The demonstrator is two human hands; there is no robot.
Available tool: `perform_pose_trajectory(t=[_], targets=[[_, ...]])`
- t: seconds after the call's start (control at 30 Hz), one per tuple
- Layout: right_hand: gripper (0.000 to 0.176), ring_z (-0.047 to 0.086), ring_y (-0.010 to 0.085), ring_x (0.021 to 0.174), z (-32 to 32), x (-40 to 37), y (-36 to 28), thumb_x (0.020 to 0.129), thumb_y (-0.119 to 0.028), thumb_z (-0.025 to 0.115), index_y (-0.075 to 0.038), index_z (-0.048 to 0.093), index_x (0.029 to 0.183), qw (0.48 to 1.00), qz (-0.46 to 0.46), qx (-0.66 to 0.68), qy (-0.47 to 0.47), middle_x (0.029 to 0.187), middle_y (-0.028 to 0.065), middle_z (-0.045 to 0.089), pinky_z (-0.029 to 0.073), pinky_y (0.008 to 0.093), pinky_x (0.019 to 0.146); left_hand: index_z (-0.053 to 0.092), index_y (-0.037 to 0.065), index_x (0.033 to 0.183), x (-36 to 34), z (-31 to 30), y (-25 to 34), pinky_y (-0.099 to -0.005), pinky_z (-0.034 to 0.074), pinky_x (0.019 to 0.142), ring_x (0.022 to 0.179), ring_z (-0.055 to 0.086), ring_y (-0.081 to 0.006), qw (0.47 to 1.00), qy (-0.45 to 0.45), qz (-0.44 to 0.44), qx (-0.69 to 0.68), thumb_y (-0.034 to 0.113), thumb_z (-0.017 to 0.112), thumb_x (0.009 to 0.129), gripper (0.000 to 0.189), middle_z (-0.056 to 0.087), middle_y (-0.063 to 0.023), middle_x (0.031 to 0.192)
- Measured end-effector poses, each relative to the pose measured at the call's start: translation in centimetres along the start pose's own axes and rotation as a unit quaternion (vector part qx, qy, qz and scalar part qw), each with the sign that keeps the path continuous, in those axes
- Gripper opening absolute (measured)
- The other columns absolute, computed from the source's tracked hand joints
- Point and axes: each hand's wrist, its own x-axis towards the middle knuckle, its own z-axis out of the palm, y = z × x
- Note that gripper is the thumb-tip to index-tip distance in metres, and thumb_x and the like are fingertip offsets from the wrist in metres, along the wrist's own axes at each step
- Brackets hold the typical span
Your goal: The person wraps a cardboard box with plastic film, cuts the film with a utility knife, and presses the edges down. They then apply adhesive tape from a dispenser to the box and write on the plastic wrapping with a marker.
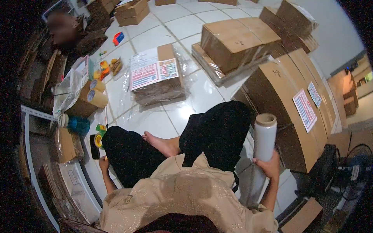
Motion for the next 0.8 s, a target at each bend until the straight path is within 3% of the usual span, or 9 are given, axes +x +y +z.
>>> perform_pose_trajectory(t=[0.23,0.37,0.47,0.5,0.53,0.6,0.67,0.73,0.8], targets=[[0.062,0.061,0.0284,0.083,8.4,2.6,13.9,0.053,-0.034,0.072,0.004,0.056,0.098,0.993,0.091,-0.058,0.049,0.09,0.0186,0.062,0.047,0.0373,0.074,0.064,-0.001,0.083,0.0,2.4,-5.0,-0.031,0.045,0.06,0.062,0.06,-0.0206,0.985,-0.134,-0.109,0.022,0.03,0.066,0.068,0.034,0.062,-0.0138,0.067],[0.071,0.058,0.0354,0.092,10.9,3.5,15.0,0.054,-0.046,0.068,0.004,0.055,0.103,0.941,0.192,-0.268,0.074,0.097,0.0233,0.059,0.046,0.0411,0.079,0.061,-0.004,0.088,1.2,0.3,3.4,-0.0304,0.046,0.064,0.067,0.059,-0.019,0.985,0.162,-0.028,-0.057,0.011,0.062,0.072,0.021,0.062,-0.0127,0.073],[0.075,0.058,0.035,0.093,11.1,4.7,16.2,0.053,-0.05,0.069,0.003,0.055,0.103,0.928,0.211,-0.306,0.037,0.098,0.0231,0.059,0.046,0.0413,0.078,0.061,-0.002,0.085,2.0,-1.4,12.3,-0.0251,0.045,0.068,0.072,0.057,-0.0144,0.96,0.192,0.055,-0.199,0.002,0.06,0.075,0.011,0.061,-0.0077,0.079],[0.074,0.057,0.035,0.093,11.0,5.6,15.9,0.056,-0.043,0.071,0.004,0.051,0.109,0.914,0.227,-0.337,0.0,0.104,0.0247,0.056,0.045,0.0405,0.079,0.061,-0.002,0.086,2.0,-0.8,14.6,-0.0243,0.045,0.068,0.07,0.056,-0.0137,0.955,0.17,0.111,-0.218,0.005,0.061,0.076,0.012,0.061,-0.0064,0.078],[0.074,0.057,0.035,0.093,10.7,5.9,14.2,0.056,-0.043,0.071,0.004,0.051,0.109,0.915,0.22,-0.337,0.0,0.104,0.0247,0.056,0.045,0.0405,0.079,0.061,-0.001,0.087,2.7,1.2,15.2,-0.0229,0.044,0.065,0.069,0.055,-0.0118,0.942,0.05,0.046,-0.328,0.008,0.06,0.078,0.012,0.061,-0.0049,0.077],[0.048,0.06,0.03,0.086,9.4,5.8,7.4,0.068,-0.028,0.066,0.003,0.054,0.103,0.924,0.013,-0.311,0.224,0.098,0.0218,0.058,0.047,0.038,0.073,0.061,-0.001,0.088,-1.1,0.7,23.5,-0.0206,0.043,0.061,0.066,0.054,-0.009,0.912,-0.136,0.003,-0.387,0.012,0.059,0.079,0.016,0.06,-0.0041,0.074],[0.024,0.059,0.0226,0.079,9.8,5.9,-1.7,0.076,-0.012,0.059,0.001,0.056,0.096,0.96,-0.155,0.033,0.232,0.091,0.0161,0.06,0.047,0.0316,0.068,0.055,-0.002,0.103,-2.3,4.6,26.1,-0.0226,0.043,0.068,0.079,0.054,-0.0131,0.82,-0.269,-0.095,-0.497,0.017,0.063,0.078,0.032,0.058,-0.0074,0.09],[0.016,0.058,0.0158,0.076,13.3,7.5,-6.5,0.078,-0.008,0.057,-0.001,0.057,0.092,0.926,-0.31,0.172,0.13,0.086,0.0099,0.059,0.046,0.0254,0.067,0.037,-0.001,0.124,-1.5,8.3,27.4,-0.0283,0.041,0.079,0.098,0.048,-0.0183,0.653,-0.363,-0.274,-0.606,0.028,0.069,0.073,0.067,0.048,-0.0108,0.11],[0.022,0.059,0.0156,0.082,18.2,9.2,-10.3,0.081,-0.015,0.055,-0.003,0.054,0.099,0.911,-0.131,0.352,-0.173,0.09,0.0096,0.061,0.047,0.027,0.068,0.028,0.002,0.128,0.0,9.2,28.2,-0.031,0.038,0.083,0.104,0.043,-0.0204,0.63,-0.359,-0.308,-0.616,0.034,0.071,0.07,0.078,0.043,-0.0113,0.115]])
